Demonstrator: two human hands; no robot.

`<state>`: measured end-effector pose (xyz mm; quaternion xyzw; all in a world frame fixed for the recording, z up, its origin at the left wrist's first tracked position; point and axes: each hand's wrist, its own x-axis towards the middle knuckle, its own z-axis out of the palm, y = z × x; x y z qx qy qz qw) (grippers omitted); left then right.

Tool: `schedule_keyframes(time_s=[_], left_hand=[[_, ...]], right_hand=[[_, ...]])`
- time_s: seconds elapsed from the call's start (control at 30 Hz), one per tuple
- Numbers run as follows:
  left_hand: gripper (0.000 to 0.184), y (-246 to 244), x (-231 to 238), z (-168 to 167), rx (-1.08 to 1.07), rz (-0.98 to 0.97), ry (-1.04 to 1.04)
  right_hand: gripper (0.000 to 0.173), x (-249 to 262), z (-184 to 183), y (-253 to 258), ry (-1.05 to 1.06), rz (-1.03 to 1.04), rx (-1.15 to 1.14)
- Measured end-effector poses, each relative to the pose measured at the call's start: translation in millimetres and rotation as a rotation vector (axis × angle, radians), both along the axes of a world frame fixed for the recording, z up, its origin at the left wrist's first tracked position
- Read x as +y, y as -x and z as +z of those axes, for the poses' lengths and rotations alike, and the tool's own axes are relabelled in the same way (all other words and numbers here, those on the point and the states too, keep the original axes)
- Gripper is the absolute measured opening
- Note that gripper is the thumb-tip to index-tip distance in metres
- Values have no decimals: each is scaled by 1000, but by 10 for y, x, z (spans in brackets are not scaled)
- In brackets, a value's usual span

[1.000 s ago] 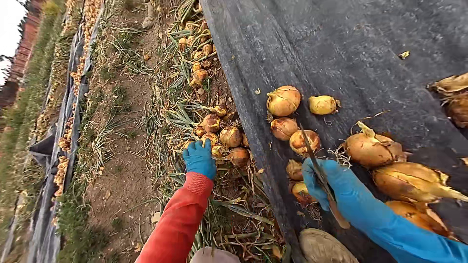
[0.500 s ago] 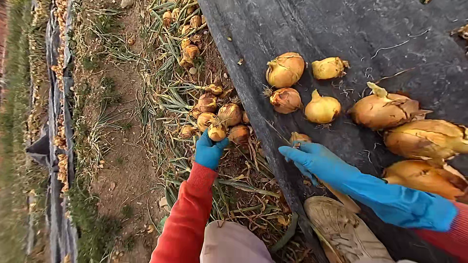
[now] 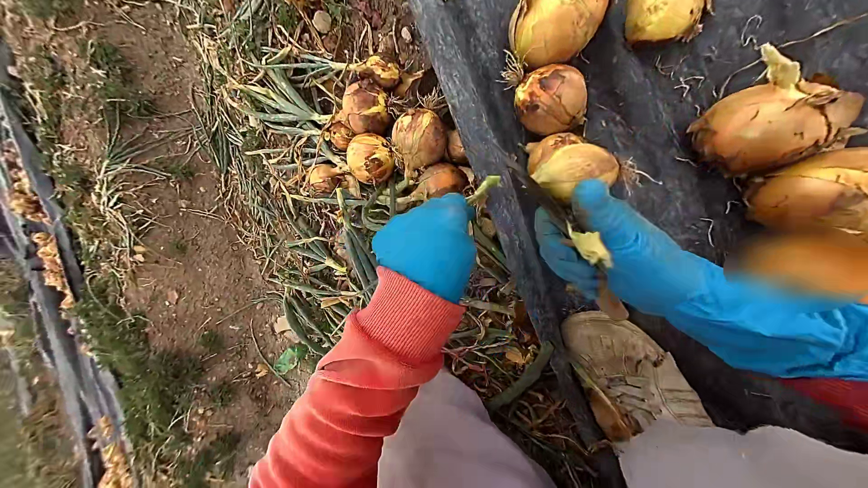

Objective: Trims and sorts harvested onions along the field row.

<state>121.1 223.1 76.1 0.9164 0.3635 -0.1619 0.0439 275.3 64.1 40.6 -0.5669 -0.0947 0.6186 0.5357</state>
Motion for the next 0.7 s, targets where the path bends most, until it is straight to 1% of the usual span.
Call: schedule_keyframes(time_s=[0.03, 0.07, 0.1, 0.13, 0.17, 0.2, 0.23, 0.27, 0.3, 0.33, 0.37, 0.4, 0.47, 0.5, 0.53, 0.6, 0.67, 0.7], left_hand=[[38, 373, 322, -530, -216, -152, -364], [38, 527, 567, -708, -193, -178, -410], [38, 522, 681, -706, -70, -150, -316], [44, 330, 673, -639, 86, -82, -166], [59, 16, 561, -559, 243, 50, 26], [75, -188, 469, -625, 274, 137, 123], [85, -281, 403, -753, 258, 197, 133], [90, -295, 357, -871, 207, 252, 114], [89, -280, 315, -946, 143, 320, 103], [87, -262, 258, -980, 103, 408, 135], [85, -214, 181, -998, 77, 494, 194], [82, -118, 95, -1002, 22, 592, 272], [85, 132, -94, -969, -223, 780, 474], [88, 238, -213, -899, -353, 808, 563], [89, 326, -323, -788, -462, 795, 638], [96, 441, -471, -509, -656, 715, 776], [100, 498, -531, -292, -828, 617, 916], [101, 521, -535, -227, -874, 559, 949]], right_hand=[[69, 20, -179, -6, -110, 8, -60], [79, -22, -430, -134, -266, 16, -46], [87, -102, -694, -296, -363, 29, -29], [89, -188, -879, -442, -383, 43, -7], [84, -274, -910, -500, -314, 59, 0], [75, -266, -839, -476, -196, 50, 21], [67, -141, -684, -387, -70, 37, 42], [59, -8, -568, -292, 24, 36, 59], [49, 129, -424, -160, 125, 18, 42], [36, 165, -348, -32, 182, 24, 24], [25, 131, -331, 79, 202, 64, 7], [21, 83, -350, 176, 204, 126, -29], [26, 26, -448, 273, 178, 241, -138], [30, 31, -481, 269, 182, 279, -170], [35, 60, -488, 245, 192, 323, -185], [52, 152, -422, 198, 157, 395, -167], [66, 226, -306, 182, 48, 431, -139], [70, 247, -260, 168, -17, 452, -129]])
